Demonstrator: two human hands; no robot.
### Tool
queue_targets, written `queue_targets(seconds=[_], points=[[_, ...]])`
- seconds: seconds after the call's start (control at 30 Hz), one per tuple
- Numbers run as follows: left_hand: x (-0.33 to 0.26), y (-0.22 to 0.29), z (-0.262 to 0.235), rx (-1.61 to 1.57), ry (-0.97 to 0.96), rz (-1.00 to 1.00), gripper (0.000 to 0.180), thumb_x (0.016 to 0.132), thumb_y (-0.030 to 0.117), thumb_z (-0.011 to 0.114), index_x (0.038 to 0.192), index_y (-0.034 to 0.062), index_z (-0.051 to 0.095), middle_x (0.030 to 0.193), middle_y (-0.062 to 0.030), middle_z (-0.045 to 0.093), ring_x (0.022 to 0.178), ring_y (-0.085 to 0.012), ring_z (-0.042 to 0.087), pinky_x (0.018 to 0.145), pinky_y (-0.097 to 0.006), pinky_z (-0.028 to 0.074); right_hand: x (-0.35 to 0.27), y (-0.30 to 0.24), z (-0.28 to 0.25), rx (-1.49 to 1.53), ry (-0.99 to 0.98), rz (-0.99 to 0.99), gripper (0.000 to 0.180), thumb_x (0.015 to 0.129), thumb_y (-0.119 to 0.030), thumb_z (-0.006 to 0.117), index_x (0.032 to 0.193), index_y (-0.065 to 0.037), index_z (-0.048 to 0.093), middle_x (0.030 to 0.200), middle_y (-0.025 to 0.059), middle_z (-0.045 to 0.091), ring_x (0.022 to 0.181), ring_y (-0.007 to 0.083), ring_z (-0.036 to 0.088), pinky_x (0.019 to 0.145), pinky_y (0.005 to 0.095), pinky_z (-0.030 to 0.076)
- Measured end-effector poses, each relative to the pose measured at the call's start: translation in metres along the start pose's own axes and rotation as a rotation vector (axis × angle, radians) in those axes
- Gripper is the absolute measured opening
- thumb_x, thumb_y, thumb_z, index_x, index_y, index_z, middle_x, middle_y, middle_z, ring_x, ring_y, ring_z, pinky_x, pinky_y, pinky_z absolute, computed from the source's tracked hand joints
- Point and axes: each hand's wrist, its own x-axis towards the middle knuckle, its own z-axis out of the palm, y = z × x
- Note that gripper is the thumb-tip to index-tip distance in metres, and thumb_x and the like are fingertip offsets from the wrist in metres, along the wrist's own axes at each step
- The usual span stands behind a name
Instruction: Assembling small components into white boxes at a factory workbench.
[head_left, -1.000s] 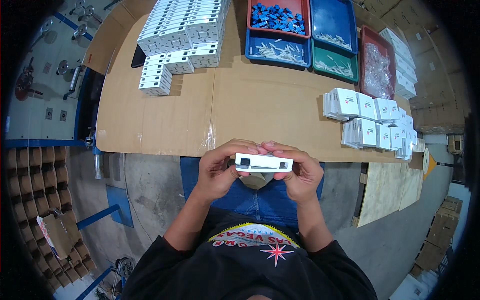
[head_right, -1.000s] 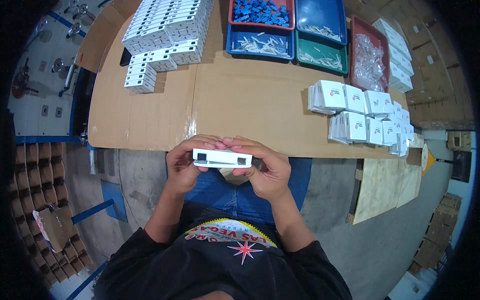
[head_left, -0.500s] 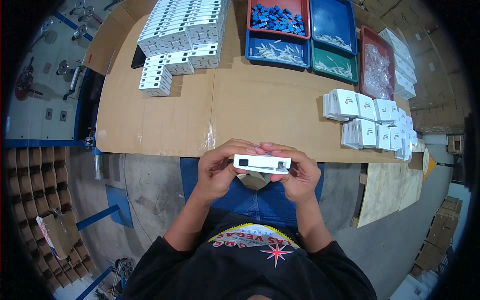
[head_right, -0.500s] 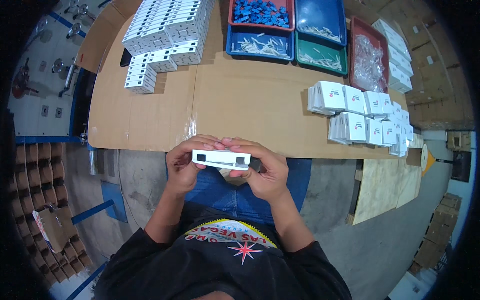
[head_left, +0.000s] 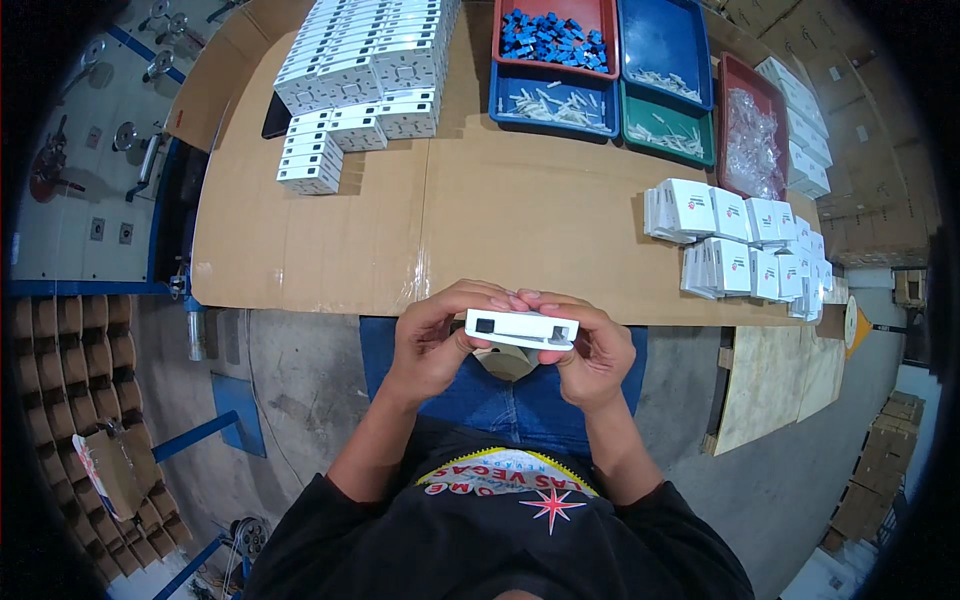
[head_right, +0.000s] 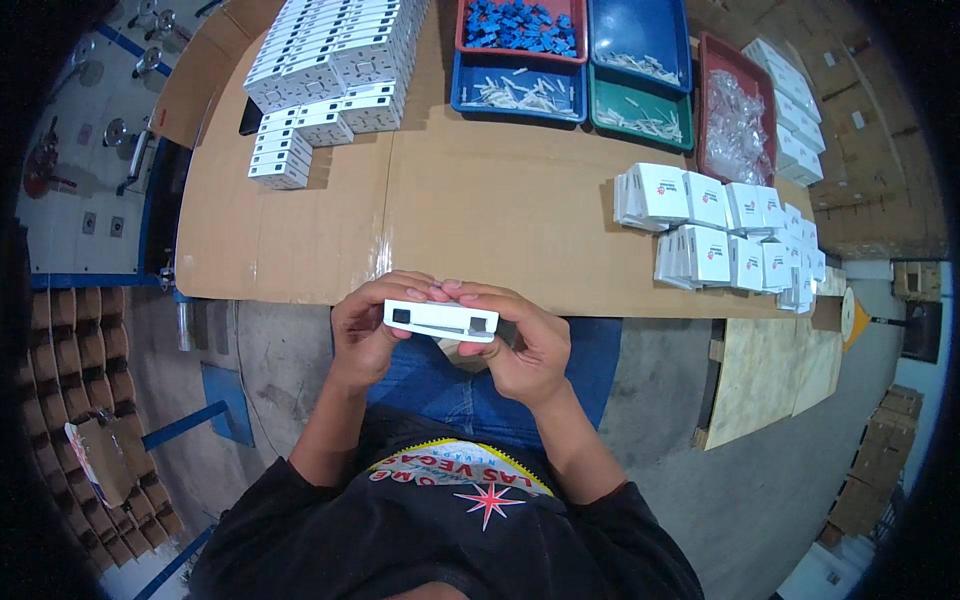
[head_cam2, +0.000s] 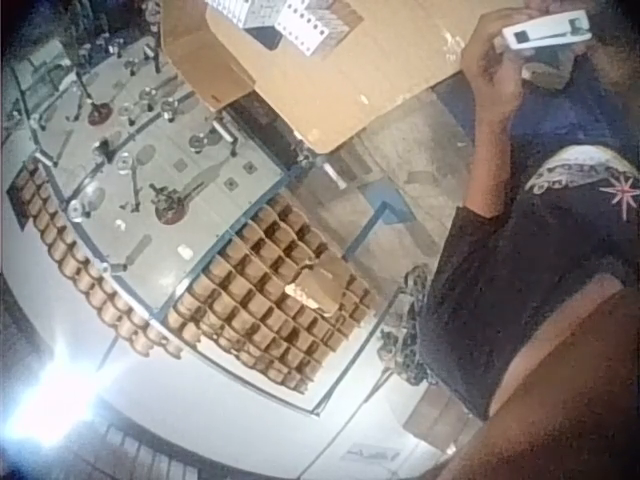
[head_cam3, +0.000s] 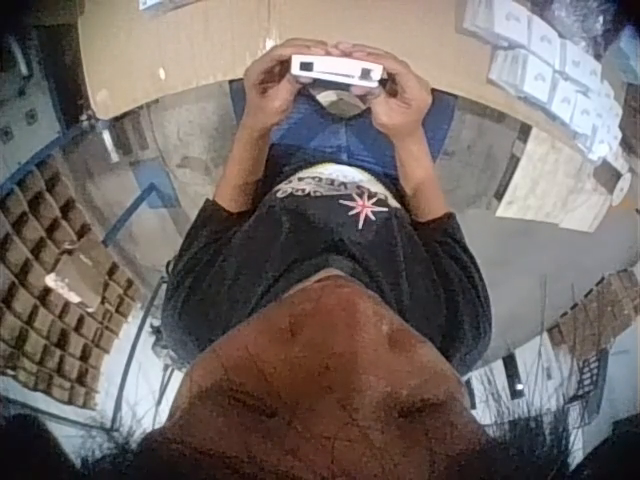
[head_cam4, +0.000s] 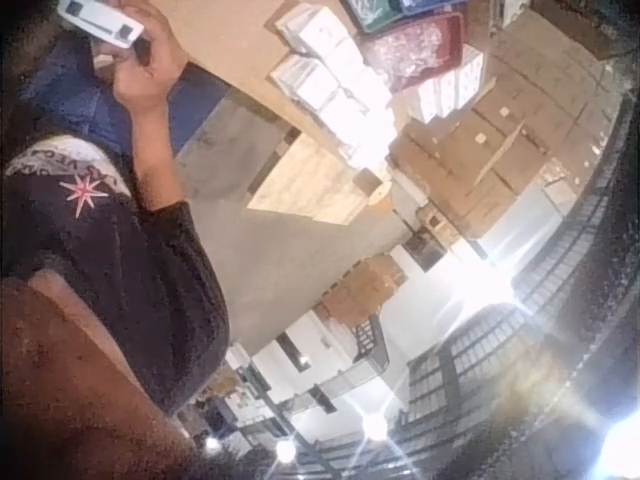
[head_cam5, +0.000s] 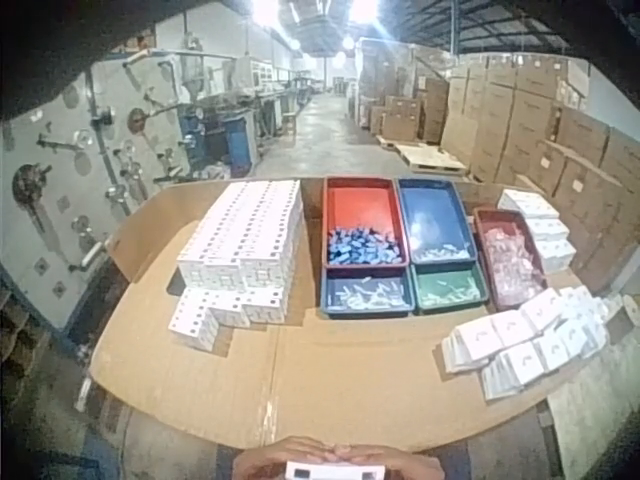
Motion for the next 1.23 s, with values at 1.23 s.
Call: queue_targets(seconds=[1.23], points=[[0.0002,-0.0013,0.0063,0.007,0.026,0.018,0.029,0.097,0.017,0.072,0.119,-0.0004,0.066,0.119,-0.0185,0.071,0.116,-0.0313,0.068,0.102,-0.043,0.052,0.0052,-0.001,0.0025,0.005,0.015,-0.014,0.047,0.091,-0.024,0.081,0.125,0.004,0.064,0.127,0.0263,0.069,0.12,0.036,0.068,0.102,0.0427,0.053]])
